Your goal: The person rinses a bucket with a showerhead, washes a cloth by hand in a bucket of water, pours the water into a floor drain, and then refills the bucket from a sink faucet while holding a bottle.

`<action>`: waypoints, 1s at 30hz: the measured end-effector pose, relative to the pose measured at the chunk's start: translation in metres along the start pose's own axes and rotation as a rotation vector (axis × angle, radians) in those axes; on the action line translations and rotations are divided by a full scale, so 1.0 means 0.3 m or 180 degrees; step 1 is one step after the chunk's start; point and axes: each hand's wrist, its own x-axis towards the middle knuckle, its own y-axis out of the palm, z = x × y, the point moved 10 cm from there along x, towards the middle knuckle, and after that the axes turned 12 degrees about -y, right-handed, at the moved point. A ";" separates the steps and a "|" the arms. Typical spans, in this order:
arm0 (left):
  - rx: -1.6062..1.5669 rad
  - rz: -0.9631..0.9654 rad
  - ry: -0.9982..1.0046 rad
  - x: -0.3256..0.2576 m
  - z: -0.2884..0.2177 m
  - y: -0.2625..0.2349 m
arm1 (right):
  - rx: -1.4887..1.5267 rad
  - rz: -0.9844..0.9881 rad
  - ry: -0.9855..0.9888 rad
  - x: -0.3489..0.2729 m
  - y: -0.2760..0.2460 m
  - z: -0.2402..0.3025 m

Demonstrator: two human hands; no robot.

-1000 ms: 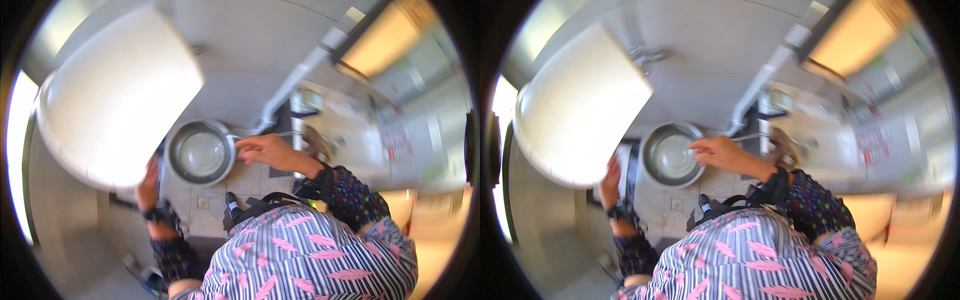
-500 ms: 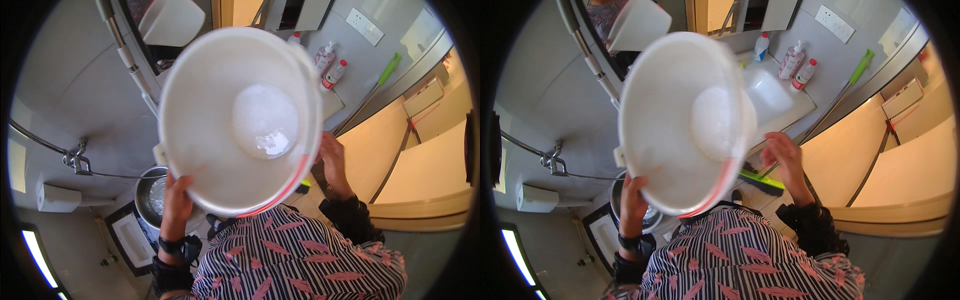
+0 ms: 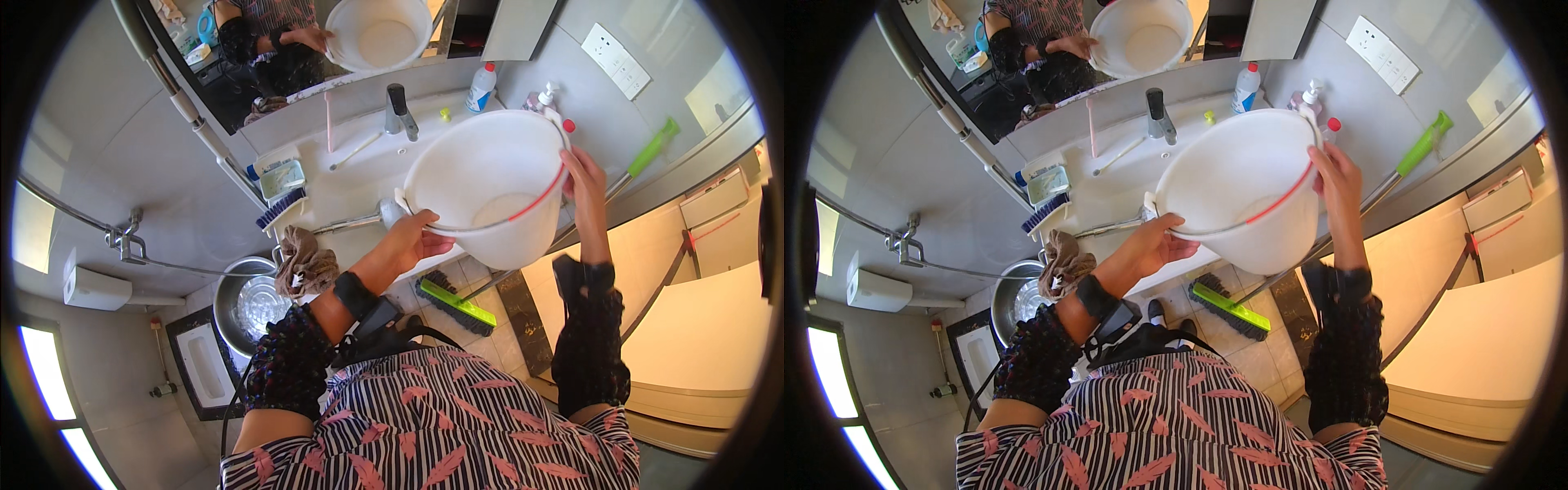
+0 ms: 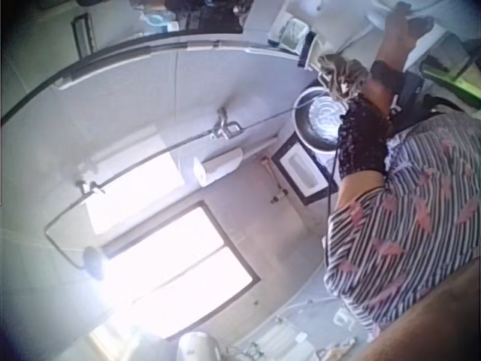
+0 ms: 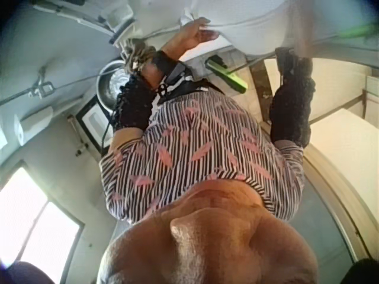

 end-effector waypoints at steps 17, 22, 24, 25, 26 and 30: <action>-0.0502 -0.0750 0.0738 0.289 -0.286 -0.442 | -0.1285 0.0616 -0.0035 0.346 0.452 -0.570; 0.0304 -0.1177 0.1451 0.251 -0.332 -0.386 | -0.0929 0.1141 0.0450 0.244 0.382 -0.792; 0.0412 -0.1351 0.1357 0.262 -0.312 -0.431 | -0.0873 0.1125 0.0629 0.202 0.390 -0.815; 0.0449 -0.1345 0.1278 0.267 -0.315 -0.454 | -0.1040 0.1204 0.0615 0.202 0.398 -0.812; 0.0486 -0.1346 0.1201 0.281 -0.311 -0.484 | -0.1202 0.1285 0.0600 0.207 0.407 -0.810; 0.0584 -0.1338 0.0990 0.302 -0.298 -0.412 | -0.2210 0.0804 -0.0891 0.417 0.293 -0.755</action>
